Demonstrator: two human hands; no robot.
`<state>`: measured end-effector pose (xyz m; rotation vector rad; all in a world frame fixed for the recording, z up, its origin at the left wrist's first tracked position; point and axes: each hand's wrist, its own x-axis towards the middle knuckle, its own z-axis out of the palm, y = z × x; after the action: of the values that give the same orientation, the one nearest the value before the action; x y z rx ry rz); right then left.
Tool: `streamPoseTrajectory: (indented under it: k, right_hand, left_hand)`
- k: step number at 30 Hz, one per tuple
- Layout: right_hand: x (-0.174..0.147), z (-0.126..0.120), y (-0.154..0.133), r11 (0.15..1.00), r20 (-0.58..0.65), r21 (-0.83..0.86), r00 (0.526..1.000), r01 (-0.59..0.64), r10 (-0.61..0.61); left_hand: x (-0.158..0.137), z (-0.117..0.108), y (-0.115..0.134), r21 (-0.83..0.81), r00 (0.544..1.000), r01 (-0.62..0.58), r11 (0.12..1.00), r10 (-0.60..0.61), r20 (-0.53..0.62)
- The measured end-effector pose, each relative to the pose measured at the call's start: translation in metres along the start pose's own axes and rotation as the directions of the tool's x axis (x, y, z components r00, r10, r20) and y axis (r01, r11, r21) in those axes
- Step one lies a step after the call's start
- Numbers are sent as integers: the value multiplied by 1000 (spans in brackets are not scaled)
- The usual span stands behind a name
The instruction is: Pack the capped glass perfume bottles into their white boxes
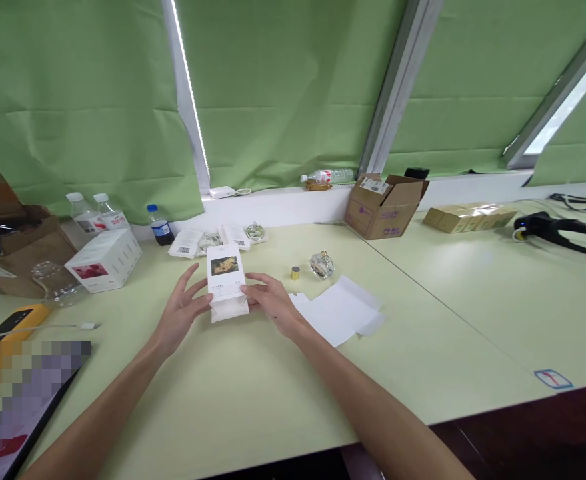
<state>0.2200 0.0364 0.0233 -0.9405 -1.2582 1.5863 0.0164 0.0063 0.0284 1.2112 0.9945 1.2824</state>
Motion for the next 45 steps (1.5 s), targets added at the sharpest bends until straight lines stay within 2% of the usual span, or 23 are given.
streamPoseTrajectory:
  k: [7,11,14,20,30,45]
  right_hand:
    - [-3,-2,-5,994,134,-28,985,109,-104]
    - [-1,-5,-6,988,175,-114,981,100,-79]
    - [-1,-6,-9,990,224,-106,972,96,-70]
    - [-1,-10,-11,983,236,-128,966,134,-101]
    - [1,-14,-5,968,265,-198,959,152,-96]
    - [-3,-6,-7,920,224,-316,961,231,-165]
  left_hand:
    - [1,-2,3,34,997,-46,998,44,63]
    - [1,-6,4,37,995,-20,999,16,99]
    - [0,-10,5,35,987,-3,999,-3,158]
    - [0,-11,7,92,973,-47,995,25,231]
    - [1,-11,5,239,986,-74,968,36,162]
    - [1,-7,-6,277,982,-142,950,100,163]
